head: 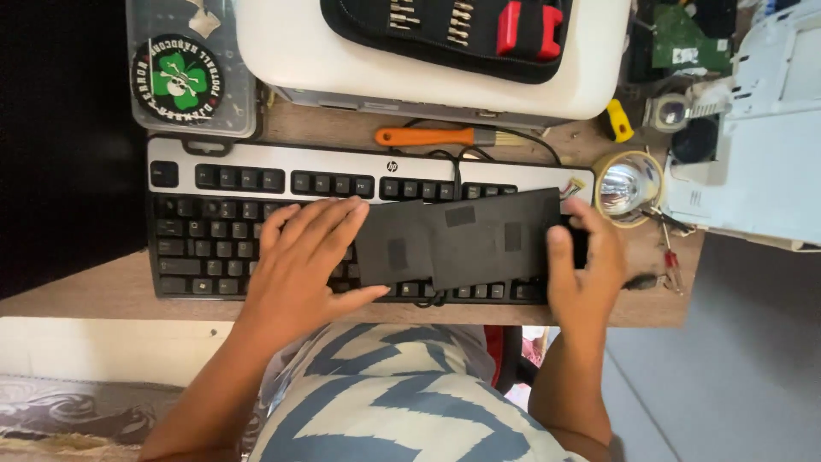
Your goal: Cleaning an electronic component using a white cloth on a repair bench.
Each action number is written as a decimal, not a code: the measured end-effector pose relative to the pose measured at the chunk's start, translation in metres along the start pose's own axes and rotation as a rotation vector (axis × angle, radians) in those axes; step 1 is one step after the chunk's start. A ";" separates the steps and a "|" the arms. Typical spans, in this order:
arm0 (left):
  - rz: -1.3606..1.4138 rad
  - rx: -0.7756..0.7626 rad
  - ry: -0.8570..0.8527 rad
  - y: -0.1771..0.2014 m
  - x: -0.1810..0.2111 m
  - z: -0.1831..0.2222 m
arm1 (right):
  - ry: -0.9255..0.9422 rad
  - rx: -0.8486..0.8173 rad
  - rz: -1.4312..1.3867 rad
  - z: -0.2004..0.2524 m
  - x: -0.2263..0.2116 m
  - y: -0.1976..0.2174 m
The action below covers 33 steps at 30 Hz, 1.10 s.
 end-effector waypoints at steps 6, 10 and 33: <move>0.005 -0.040 0.018 0.001 0.000 -0.003 | -0.043 0.007 -0.099 -0.004 0.009 -0.005; -0.004 -0.046 0.030 -0.002 -0.001 -0.001 | -0.044 0.030 -0.090 -0.002 0.008 -0.005; -0.050 0.015 0.009 0.001 0.004 -0.001 | -0.113 0.013 -0.155 -0.001 0.024 -0.007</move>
Point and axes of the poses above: each hand's wrist, its own z-axis away from the middle knuckle, its own y-axis out of the back of the hand, x = y × z, the point moved 7 cm from there along -z, towards the middle knuckle, and after that the axes turned 1 degree about z, right-handed, at the moved point
